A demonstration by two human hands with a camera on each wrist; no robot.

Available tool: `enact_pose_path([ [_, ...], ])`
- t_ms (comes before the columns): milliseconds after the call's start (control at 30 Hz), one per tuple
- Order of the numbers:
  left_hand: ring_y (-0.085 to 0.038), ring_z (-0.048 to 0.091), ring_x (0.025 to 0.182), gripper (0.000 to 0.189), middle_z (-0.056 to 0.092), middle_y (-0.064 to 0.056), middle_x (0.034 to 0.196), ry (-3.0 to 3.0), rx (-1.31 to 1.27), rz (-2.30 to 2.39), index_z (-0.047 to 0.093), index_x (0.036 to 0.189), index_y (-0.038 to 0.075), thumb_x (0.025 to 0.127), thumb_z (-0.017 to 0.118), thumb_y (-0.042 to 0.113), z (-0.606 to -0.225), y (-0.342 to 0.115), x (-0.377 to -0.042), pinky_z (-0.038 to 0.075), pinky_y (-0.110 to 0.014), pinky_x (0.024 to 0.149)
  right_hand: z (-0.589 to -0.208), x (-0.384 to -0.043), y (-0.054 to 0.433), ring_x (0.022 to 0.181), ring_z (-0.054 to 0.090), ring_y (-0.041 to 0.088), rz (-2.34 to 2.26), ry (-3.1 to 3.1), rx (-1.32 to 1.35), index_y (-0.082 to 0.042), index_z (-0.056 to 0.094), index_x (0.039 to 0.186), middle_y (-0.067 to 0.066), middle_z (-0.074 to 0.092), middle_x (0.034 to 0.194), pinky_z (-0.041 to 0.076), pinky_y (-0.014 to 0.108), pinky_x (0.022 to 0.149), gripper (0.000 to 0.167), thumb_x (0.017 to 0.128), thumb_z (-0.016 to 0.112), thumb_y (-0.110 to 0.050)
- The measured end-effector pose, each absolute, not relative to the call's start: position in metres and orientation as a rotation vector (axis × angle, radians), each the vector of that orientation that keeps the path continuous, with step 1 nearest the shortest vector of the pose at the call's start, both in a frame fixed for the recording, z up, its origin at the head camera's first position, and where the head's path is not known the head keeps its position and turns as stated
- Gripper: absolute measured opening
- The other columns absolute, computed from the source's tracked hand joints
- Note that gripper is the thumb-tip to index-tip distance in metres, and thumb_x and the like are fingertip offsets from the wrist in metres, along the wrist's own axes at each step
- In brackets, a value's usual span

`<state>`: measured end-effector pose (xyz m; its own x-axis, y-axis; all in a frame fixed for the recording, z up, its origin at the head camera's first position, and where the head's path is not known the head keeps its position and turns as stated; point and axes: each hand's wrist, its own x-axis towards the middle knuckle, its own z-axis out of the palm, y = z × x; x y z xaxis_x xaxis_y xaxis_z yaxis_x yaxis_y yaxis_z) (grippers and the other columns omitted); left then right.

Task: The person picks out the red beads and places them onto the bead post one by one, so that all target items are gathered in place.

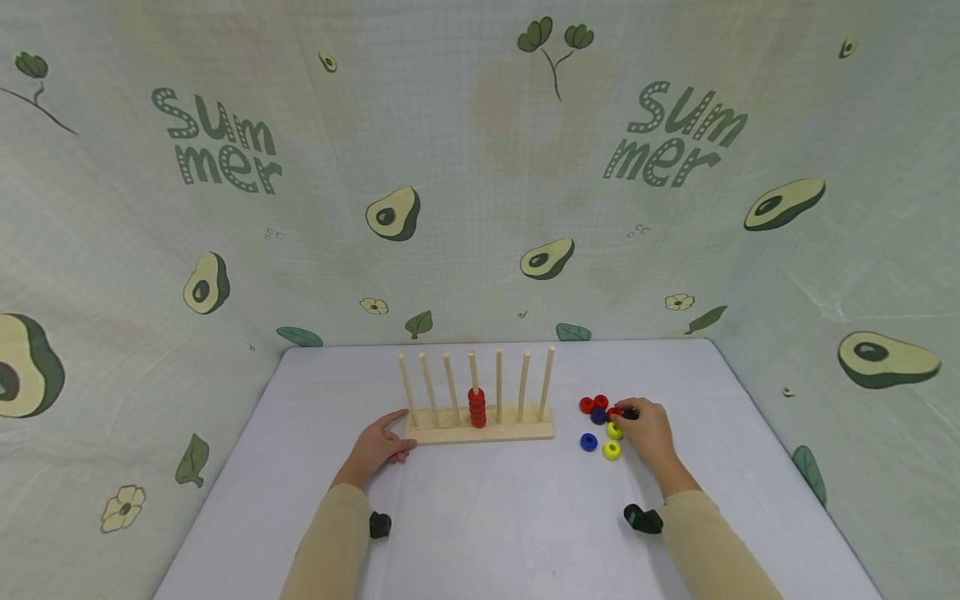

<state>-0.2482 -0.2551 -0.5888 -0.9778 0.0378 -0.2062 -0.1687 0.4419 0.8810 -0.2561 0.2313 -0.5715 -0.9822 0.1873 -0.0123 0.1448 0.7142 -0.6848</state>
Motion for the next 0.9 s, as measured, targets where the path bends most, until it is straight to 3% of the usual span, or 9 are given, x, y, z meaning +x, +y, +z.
enact_pose_path([
  [900,-0.01,0.055,0.05,0.071,0.064,-0.003,0.06,2.505,-0.113,1.558,0.047,0.143,0.006,0.081,0.08,0.01,-0.5909,-0.2552,-0.2487,0.046,-0.023,0.052,-0.5713,-0.2583,0.2328,0.109,0.048,0.04,1.085,-2.881,-0.233,0.001,0.067,0.115,0.024,0.059,0.118,0.043,0.055,0.093,0.031,0.089,0.071,-0.016],
])
